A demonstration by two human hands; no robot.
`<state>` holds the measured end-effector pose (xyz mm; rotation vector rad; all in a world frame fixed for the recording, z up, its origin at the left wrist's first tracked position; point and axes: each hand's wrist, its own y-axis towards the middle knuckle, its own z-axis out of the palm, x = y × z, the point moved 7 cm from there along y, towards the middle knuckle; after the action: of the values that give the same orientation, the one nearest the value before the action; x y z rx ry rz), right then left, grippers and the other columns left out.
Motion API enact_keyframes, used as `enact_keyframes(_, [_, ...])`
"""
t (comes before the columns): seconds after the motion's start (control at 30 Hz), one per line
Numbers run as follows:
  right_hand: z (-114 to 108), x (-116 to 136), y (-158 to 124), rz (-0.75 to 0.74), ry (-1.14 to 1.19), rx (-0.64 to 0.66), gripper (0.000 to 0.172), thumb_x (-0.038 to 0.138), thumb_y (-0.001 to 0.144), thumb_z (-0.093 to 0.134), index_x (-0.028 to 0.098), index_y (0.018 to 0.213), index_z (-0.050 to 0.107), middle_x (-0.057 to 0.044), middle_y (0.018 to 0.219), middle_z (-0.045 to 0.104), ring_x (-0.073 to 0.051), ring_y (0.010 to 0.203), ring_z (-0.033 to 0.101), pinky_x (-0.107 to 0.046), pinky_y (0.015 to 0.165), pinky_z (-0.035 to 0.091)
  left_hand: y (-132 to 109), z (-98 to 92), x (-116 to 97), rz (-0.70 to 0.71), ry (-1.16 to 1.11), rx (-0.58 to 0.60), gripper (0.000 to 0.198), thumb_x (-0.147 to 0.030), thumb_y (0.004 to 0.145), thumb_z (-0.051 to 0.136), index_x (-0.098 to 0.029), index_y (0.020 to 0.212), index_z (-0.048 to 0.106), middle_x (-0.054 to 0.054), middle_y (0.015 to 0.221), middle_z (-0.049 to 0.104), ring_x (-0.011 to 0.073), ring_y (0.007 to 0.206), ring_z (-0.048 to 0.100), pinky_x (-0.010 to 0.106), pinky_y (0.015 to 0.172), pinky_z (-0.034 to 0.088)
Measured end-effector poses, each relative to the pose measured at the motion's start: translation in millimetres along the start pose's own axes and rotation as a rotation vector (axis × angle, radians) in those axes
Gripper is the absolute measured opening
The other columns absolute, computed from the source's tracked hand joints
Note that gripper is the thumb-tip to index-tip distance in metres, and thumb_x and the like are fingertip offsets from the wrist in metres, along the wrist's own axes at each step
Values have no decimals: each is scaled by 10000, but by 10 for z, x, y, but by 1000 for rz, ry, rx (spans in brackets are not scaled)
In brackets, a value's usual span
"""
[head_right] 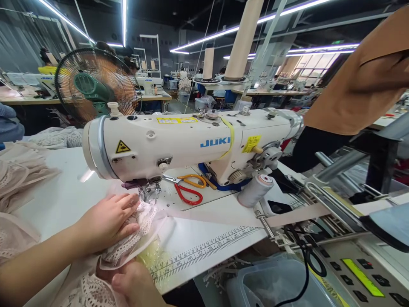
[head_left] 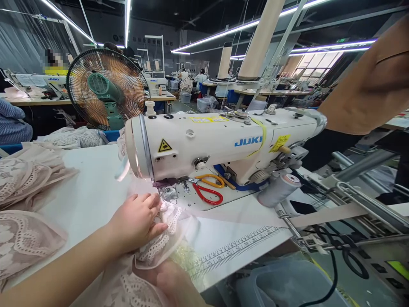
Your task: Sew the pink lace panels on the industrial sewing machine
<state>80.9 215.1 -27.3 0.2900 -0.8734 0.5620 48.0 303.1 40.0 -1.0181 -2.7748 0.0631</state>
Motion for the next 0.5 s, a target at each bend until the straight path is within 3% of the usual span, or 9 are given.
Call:
enact_keyframes(0.13, [5,-46,32,-11,236,-33,698,480,586,709,126,1176,594,-121,1089,642,-289,1156,522,-418,1010,374,25,34,17,-65,26,22,539,-563,859,431,-136,1085,670,156,968,590,303,888,556,418,708,482])
enact_keyframes(0.3, [-170,-260,120,157,-57,-142,557,510,679,641,115,1071,642,-120,1025,658,-301,1140,522,-423,1022,343,13,131,7,-59,17,70,618,-481,865,475,-46,1304,494,159,993,576,280,881,551,379,716,490])
enact_keyframes(0.37, [-167,-224,117,159,-175,-99,554,515,697,625,138,1103,627,-100,1048,649,-293,1157,502,-409,1029,336,-15,156,36,-28,30,70,588,-446,877,470,-70,1329,471,166,1036,576,287,921,545,384,759,485])
enact_keyframes(0.5, [-1,61,-131,146,-243,125,584,564,745,572,180,1184,573,-59,987,655,-255,1034,571,-379,937,423,-101,211,165,35,24,76,487,-290,885,471,-228,1366,434,149,1179,547,286,1021,541,387,825,460])
